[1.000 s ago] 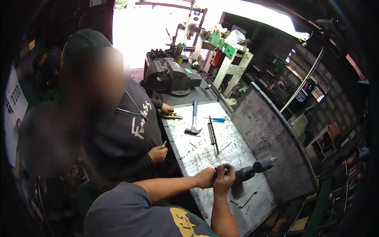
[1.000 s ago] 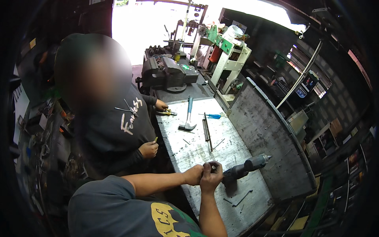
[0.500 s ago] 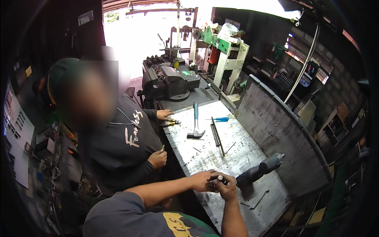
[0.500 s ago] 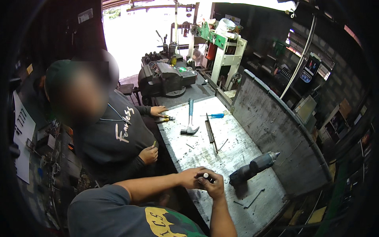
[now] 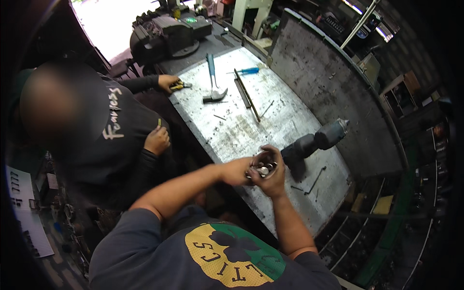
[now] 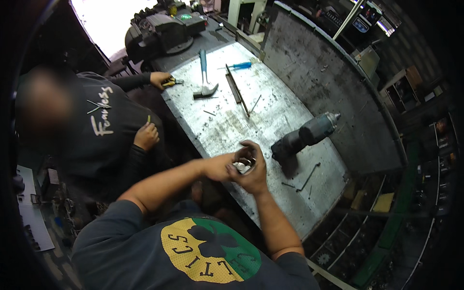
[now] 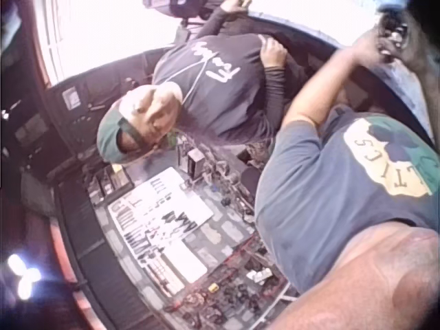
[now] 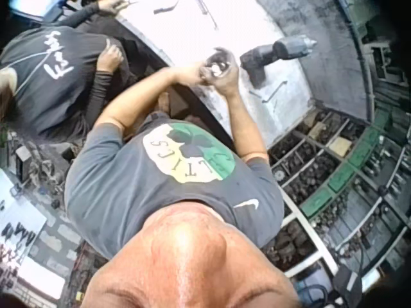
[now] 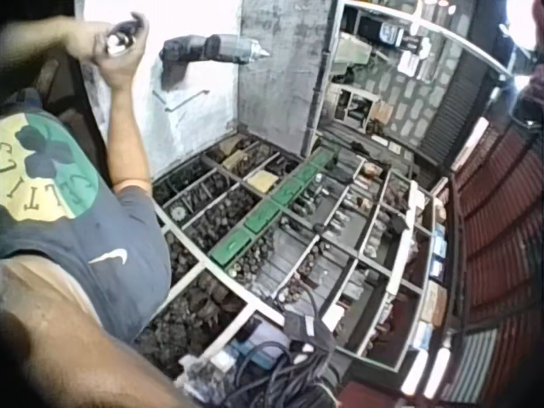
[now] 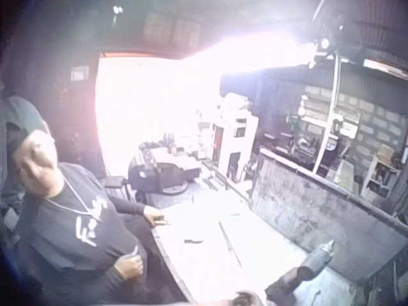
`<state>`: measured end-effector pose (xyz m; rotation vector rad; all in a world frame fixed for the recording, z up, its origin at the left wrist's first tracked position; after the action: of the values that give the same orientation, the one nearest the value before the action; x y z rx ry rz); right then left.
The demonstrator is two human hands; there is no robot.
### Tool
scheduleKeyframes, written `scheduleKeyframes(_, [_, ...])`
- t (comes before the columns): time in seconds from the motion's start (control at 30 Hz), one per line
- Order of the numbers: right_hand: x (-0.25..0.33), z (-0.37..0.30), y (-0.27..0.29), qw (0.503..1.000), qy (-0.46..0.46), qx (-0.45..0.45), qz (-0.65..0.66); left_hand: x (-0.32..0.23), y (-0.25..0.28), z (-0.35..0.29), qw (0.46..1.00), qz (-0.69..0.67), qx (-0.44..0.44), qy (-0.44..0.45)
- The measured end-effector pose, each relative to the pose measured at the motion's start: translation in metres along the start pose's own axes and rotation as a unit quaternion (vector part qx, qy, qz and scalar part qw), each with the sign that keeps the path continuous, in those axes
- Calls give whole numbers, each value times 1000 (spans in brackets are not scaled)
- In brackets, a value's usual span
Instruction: The person assembles a small metal component using pliers and a drill. They repeatedly open and close the pliers to adjust the part and use the drill to tighten or loosen a screw.
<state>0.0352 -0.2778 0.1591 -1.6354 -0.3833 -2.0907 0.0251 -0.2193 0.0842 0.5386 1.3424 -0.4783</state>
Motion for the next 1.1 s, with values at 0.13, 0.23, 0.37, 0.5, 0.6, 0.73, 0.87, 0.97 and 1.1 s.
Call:
scheduleKeyframes(0.13, [-10, -9, 1, 974, -3, -152, -165, 20, 25, 11, 970, 75, 187, 134])
scheduleKeyframes(0.23, [-39, 40, -12, 984, -46, 169, -41, 22, 32, 15, 983, 52, 166, 49])
scheduleKeyframes(0.37, [-37, 37, -10, 951, -89, 285, -84, 44, 32, 3, 990, 92, 81, 66])
scheduleKeyframes(0.5, [0, -6, -7, 987, 36, -146, -50, 31, 41, -19, 947, 252, -162, 120])
scheduleKeyframes(0.6, [-4, -8, -20, 964, 30, -205, -169, 14, 41, -50, 922, 235, -279, 126])
scheduleKeyframes(0.73, [-36, 52, -35, 963, -12, 257, -83, 30, 51, -39, 929, 292, -146, 172])
scheduleKeyframes(0.87, [-44, 43, -27, 929, -85, 357, -57, 22, 43, -5, 984, 174, -28, -34])
scheduleKeyframes(0.97, [10, 14, -12, 988, 109, 26, -105, 79, 38, -19, 938, 227, -145, 219])
scheduleKeyframes(1.1, [7, -11, -20, 989, 91, -47, -106, 68, 15, -78, 868, -140, -477, 3])
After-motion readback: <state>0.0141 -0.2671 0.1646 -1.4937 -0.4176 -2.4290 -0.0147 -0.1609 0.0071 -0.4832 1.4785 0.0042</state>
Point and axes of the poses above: each hand's wrist, its own z-axis towards the middle knuckle, its own y-axis out of the back of the hand, x = y × z, the point moved 10 cm from there along z, towards the middle knuckle, and after that the axes turned 4 degrees about x, right-handed, at the moved point
